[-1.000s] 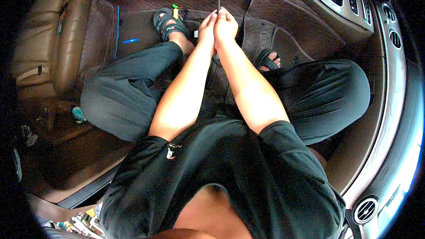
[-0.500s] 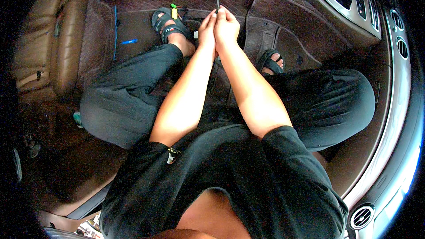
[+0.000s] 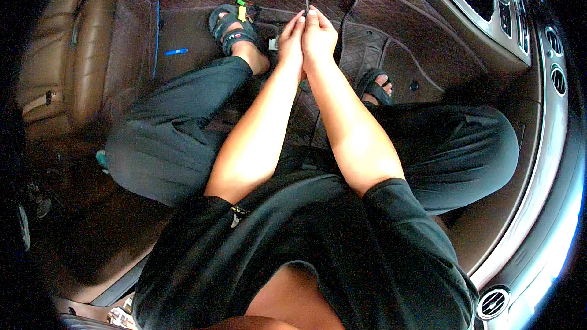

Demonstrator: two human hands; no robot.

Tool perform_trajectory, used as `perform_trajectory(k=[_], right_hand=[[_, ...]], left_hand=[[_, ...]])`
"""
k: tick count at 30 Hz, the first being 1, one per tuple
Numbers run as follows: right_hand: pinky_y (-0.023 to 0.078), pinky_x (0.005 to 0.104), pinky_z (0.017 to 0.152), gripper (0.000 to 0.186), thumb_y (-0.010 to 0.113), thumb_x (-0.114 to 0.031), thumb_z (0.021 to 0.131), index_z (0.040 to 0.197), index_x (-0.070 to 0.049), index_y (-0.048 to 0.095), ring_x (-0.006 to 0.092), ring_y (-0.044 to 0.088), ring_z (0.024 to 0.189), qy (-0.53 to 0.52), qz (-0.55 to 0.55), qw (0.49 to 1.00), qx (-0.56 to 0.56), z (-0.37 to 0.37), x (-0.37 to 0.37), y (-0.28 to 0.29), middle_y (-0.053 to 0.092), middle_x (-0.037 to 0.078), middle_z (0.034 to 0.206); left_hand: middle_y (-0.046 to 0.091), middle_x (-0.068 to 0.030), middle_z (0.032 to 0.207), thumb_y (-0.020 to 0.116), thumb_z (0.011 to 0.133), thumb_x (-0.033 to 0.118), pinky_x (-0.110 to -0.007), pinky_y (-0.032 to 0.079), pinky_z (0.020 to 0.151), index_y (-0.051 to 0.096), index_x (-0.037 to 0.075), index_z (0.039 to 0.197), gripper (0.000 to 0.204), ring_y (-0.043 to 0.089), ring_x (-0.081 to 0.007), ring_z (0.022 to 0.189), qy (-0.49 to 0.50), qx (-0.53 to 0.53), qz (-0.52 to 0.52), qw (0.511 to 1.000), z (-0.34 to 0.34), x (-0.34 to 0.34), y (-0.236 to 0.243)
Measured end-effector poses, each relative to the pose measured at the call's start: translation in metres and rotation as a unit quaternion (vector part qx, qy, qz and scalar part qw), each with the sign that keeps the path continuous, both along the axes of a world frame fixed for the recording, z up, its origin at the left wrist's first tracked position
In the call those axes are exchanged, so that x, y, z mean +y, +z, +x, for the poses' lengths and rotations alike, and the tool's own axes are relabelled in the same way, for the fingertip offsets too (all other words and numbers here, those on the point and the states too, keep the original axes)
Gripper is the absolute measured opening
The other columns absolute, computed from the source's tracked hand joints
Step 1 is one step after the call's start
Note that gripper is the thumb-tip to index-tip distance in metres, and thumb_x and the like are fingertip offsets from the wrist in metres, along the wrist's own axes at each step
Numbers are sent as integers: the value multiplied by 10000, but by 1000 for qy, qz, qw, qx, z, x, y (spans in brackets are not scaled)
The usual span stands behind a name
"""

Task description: The person manipulates electrical wires and connectors inside a car while using a screwdriver and a plastic pry tool to work on the interior trim.

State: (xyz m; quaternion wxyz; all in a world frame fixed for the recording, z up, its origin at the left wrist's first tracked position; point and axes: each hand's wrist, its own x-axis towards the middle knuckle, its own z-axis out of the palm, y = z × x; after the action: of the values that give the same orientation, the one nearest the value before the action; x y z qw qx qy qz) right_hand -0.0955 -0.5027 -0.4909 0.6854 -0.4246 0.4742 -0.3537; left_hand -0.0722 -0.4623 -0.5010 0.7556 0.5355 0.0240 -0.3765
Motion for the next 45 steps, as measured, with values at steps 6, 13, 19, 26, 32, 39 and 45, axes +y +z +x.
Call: perform_trajectory(k=[6, 13, 19, 26, 32, 39, 45], right_hand=[[519, 271, 826, 311, 579, -194, 1005, 1228, 12, 650, 145, 647, 910, -10, 22, 1000, 12, 2, 3, 5, 708, 109, 1073], [521, 292, 856, 305, 580, -187, 1002, 1211, 25, 647, 179, 655, 946, -37, 57, 997, -29, 20, -9, 6, 701, 122, 1093], [506, 300, 902, 331, 568, -216, 1008, 1240, 8, 646, 185, 649, 988, -5, 3, 999, -45, 8, -13, -18, 704, 111, 1128], [506, 276, 883, 337, 566, -208, 1011, 1262, 5, 635, 151, 642, 990, -7, -29, 999, -15, -7, 13, -17, 701, 119, 1132], [505, 287, 900, 325, 568, -210, 1008, 1245, -2, 650, 168, 645, 1009, 0, -26, 1000, 7, -2, 5, -20, 695, 122, 1154], [512, 284, 870, 314, 577, -205, 1006, 1239, -9, 654, 157, 642, 988, -3, 1, 1000, -8, 4, -1, -18, 698, 109, 1140], [507, 288, 878, 311, 574, -211, 1005, 1216, 6, 649, 166, 645, 979, -5, 95, 992, -78, -9, -25, -30, 698, 103, 1099]], left_hand=[[650, -61, 1243, 559, 1019, 231, -273, 481, 944, 644, 94, 1277, 305, 610, -148, 1085, 4, 8, 7, 1000, 2, 0, 6], [654, -87, 1229, 546, 1022, 209, -273, 489, 923, 617, 46, 1292, 324, 616, -157, 1064, -25, -44, 7, 999, 26, -16, 0], [639, -92, 1272, 533, 1029, 265, -316, 465, 978, 608, 76, 1311, 348, 598, -183, 1129, -26, -46, 1, 999, 11, -12, -11], [635, -74, 1276, 548, 1024, 253, -290, 464, 985, 617, 74, 1306, 341, 595, -163, 1142, -19, -35, -35, 999, -4, 8, -29], [648, -77, 1251, 550, 1025, 242, -280, 478, 947, 621, 72, 1303, 334, 603, -153, 1102, -12, -9, -37, 999, -1, 4, -21], [644, -72, 1268, 559, 1020, 238, -275, 467, 970, 618, 81, 1312, 337, 599, -154, 1119, -13, -42, -15, 999, 6, -1, -16], [656, -75, 1236, 584, 996, 187, -284, 487, 933, 611, 81, 1313, 336, 622, -168, 1064, -54, -79, 74, 993, 4, -23, -15]])
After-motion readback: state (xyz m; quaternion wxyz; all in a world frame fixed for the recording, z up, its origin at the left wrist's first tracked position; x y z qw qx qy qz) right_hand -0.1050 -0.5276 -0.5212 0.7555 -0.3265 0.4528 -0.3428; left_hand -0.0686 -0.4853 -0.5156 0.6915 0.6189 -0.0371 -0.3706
